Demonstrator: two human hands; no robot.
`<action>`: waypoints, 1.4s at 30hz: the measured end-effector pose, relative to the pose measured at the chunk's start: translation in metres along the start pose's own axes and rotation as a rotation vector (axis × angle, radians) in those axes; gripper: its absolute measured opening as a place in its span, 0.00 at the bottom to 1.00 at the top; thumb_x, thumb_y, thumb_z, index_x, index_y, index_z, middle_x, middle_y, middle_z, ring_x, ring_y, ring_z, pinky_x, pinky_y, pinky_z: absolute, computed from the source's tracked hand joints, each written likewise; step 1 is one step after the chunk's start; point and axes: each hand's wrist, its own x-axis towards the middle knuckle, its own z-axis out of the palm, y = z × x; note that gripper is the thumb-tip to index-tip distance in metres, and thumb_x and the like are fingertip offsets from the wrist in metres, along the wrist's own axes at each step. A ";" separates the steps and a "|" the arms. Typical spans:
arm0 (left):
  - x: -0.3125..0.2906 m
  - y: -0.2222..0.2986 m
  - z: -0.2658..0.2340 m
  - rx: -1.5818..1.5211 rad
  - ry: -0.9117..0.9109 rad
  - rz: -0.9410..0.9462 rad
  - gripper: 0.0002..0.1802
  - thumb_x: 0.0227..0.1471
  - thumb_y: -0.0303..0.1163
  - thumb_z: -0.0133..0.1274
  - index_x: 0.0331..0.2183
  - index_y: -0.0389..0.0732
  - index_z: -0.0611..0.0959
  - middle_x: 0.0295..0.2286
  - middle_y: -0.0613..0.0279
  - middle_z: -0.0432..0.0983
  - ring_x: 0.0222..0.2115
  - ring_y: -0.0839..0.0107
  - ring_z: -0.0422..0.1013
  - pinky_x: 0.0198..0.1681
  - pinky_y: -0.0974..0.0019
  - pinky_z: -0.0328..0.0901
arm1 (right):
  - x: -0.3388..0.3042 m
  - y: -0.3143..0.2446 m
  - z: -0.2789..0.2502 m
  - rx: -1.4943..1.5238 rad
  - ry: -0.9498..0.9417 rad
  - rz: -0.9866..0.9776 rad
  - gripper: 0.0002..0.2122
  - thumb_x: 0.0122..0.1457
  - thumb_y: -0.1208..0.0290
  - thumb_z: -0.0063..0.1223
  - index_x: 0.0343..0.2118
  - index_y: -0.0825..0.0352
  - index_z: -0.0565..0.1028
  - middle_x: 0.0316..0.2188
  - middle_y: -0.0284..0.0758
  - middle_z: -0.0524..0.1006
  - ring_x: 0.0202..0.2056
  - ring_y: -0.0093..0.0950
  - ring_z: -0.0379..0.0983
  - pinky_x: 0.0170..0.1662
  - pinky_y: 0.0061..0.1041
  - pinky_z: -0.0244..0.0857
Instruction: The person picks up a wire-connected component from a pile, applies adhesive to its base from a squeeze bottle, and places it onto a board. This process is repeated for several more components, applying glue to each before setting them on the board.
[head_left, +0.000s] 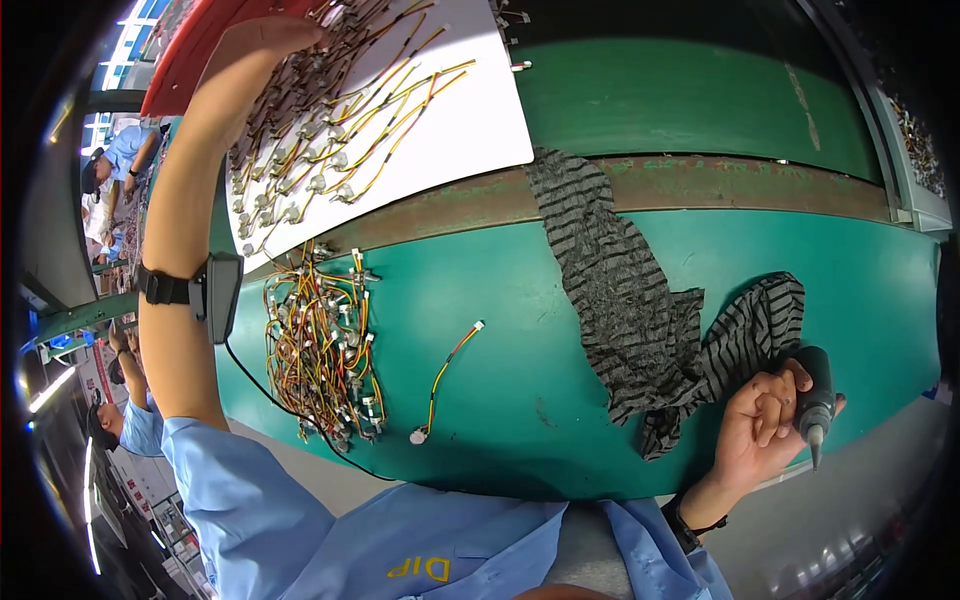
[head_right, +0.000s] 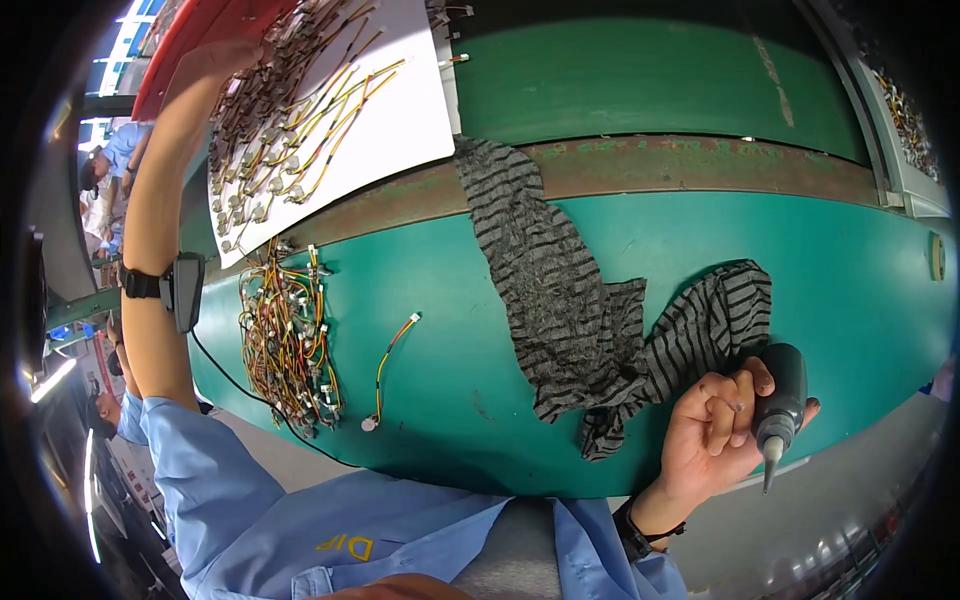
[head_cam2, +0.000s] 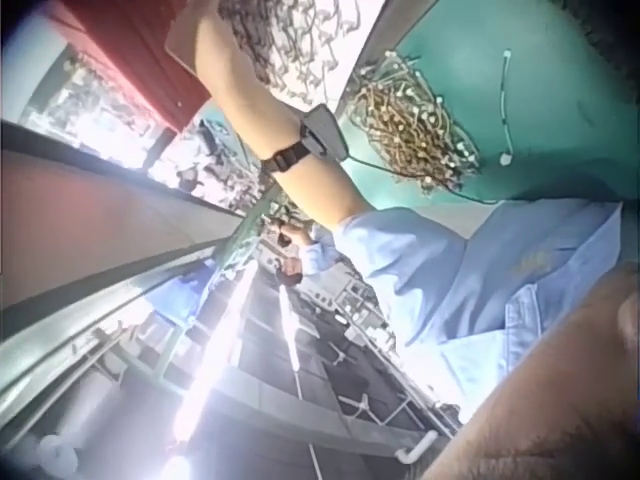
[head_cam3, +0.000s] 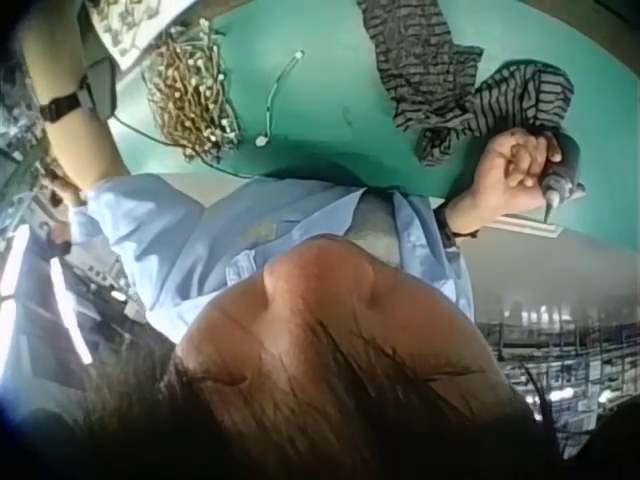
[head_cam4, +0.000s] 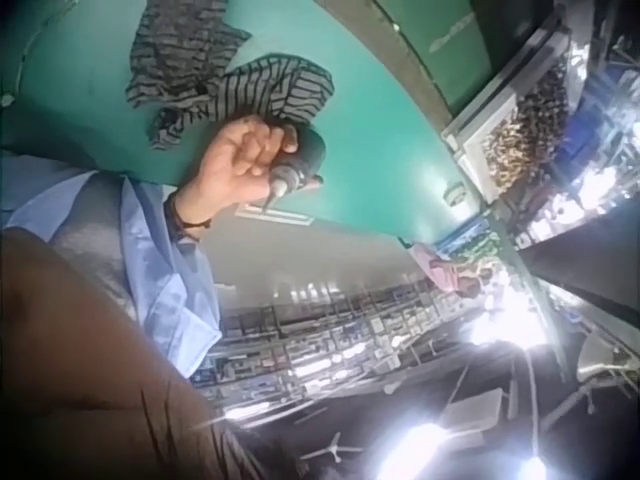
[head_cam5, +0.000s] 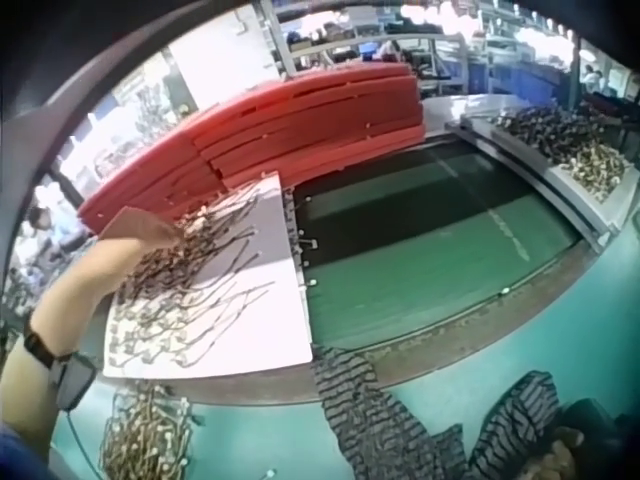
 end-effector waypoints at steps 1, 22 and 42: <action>-0.009 0.011 0.002 0.002 0.010 0.001 0.13 0.52 0.31 0.51 0.35 0.31 0.81 0.36 0.58 0.78 0.38 0.72 0.70 0.43 0.69 0.62 | 0.000 0.000 0.000 -0.012 -0.008 -0.009 0.19 0.62 0.53 0.46 0.31 0.70 0.63 0.11 0.28 0.51 0.07 0.19 0.41 0.36 0.19 0.60; -0.267 0.182 0.120 -1.124 0.046 -0.058 0.10 0.54 0.29 0.45 0.34 0.32 0.74 0.37 0.50 0.67 0.35 0.66 0.65 0.33 0.65 0.64 | -0.081 0.075 0.052 -0.523 -0.367 -0.299 0.41 0.47 0.28 0.44 0.41 0.73 0.70 0.23 0.34 0.67 0.22 0.25 0.60 0.49 0.33 0.55; -0.316 0.211 0.130 -1.081 0.054 0.179 0.08 0.52 0.31 0.46 0.31 0.35 0.73 0.34 0.50 0.66 0.34 0.62 0.66 0.34 0.62 0.66 | -0.106 0.060 0.048 -0.783 -1.033 -0.339 0.47 0.45 0.25 0.41 0.48 0.76 0.65 0.19 0.34 0.65 0.17 0.25 0.60 0.62 0.38 0.45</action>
